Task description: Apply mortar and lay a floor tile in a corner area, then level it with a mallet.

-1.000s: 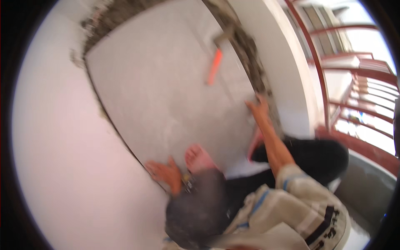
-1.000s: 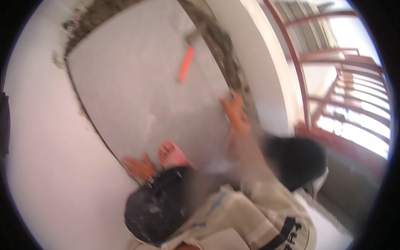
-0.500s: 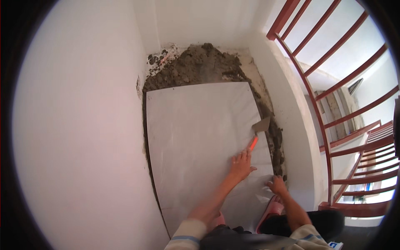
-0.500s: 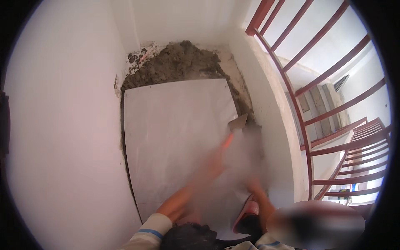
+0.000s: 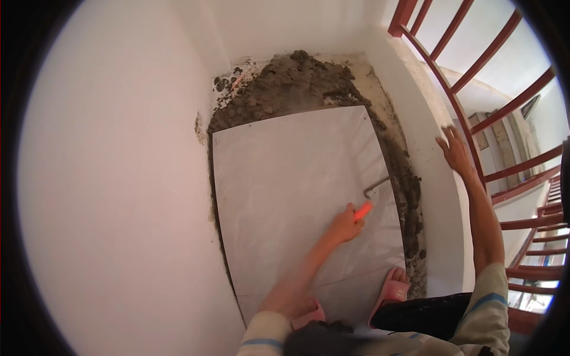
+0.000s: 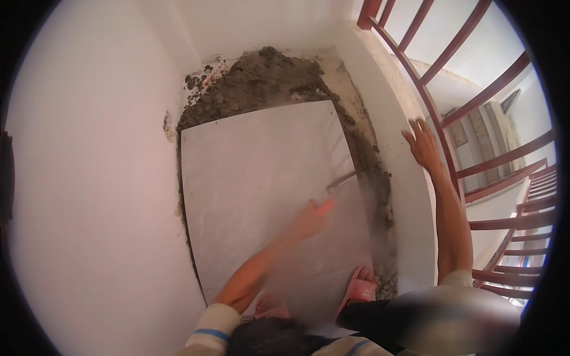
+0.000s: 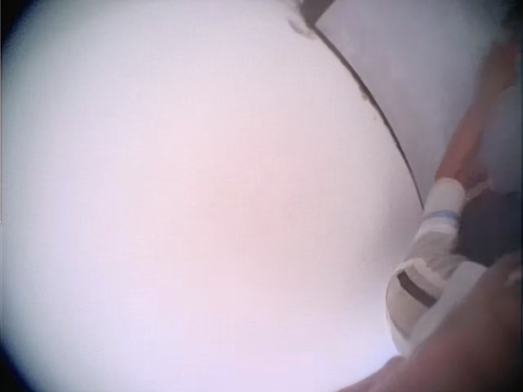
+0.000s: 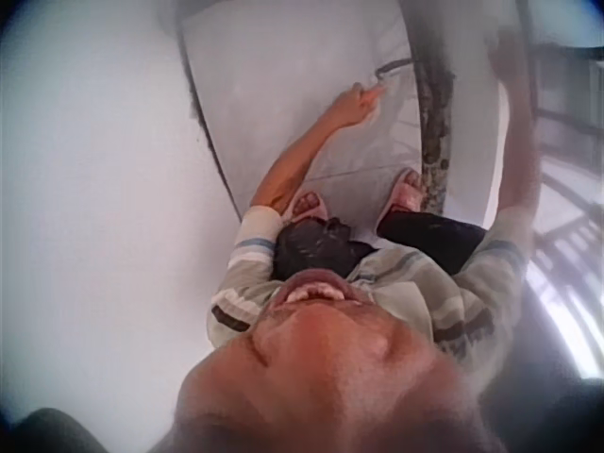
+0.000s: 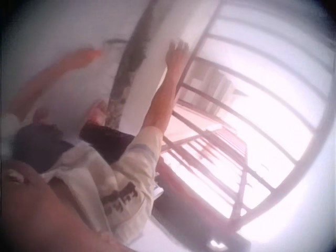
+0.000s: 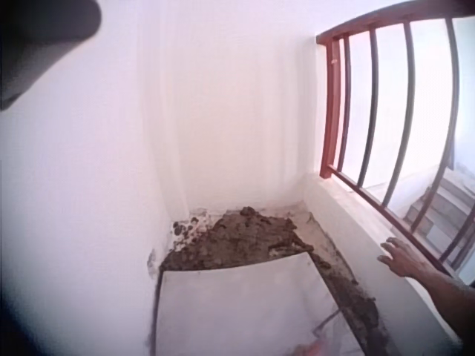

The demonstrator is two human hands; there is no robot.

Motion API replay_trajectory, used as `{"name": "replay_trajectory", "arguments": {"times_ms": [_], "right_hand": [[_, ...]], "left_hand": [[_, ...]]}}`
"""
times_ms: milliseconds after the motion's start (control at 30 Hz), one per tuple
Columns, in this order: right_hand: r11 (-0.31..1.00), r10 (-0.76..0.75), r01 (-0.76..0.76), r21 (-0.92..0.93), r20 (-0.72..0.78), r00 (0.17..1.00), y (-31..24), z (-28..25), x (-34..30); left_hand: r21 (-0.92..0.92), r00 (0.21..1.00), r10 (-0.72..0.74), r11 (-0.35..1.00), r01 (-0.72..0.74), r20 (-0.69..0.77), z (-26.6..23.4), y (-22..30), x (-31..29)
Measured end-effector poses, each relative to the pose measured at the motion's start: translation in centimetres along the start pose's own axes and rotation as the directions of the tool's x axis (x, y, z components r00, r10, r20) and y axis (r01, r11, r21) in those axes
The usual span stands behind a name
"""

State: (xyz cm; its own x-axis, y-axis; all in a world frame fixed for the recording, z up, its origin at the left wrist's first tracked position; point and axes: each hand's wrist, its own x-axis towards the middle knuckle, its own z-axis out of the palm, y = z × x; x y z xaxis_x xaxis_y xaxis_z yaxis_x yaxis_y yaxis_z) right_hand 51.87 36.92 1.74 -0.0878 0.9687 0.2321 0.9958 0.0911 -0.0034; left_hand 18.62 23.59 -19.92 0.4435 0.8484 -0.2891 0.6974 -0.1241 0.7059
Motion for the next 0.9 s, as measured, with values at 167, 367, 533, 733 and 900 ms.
{"name": "replay_trajectory", "arguments": {"times_ms": [167,367,533,733,900], "right_hand": [[0.995,0.017,-0.019,0.102,0.019,1.0,1.6,4.2,10.0],[0.987,0.159,-0.154,-0.055,0.12,0.98,5.4,9.9,16.9],[0.966,0.254,-0.256,0.017,0.098,0.962,4.9,11.0,21.1],[0.977,0.204,-0.207,0.057,0.053,0.978,6.3,13.2,26.2],[0.985,0.166,-0.167,0.032,0.034,0.986,6.7,13.7,28.2]], "left_hand": [[-0.302,0.986,-0.152,0.945,0.125,-0.068,-11.1,-5.1,-5.1],[0.046,0.902,-0.343,0.929,0.367,-0.261,-22.1,-2.2,1.0],[0.153,0.848,-0.307,0.902,0.404,-0.432,-22.6,1.1,14.7],[0.161,0.904,-0.328,0.911,0.38,-0.275,-19.1,5.2,26.7],[0.169,0.93,-0.331,0.919,0.356,-0.158,-18.9,6.3,29.2]]}}
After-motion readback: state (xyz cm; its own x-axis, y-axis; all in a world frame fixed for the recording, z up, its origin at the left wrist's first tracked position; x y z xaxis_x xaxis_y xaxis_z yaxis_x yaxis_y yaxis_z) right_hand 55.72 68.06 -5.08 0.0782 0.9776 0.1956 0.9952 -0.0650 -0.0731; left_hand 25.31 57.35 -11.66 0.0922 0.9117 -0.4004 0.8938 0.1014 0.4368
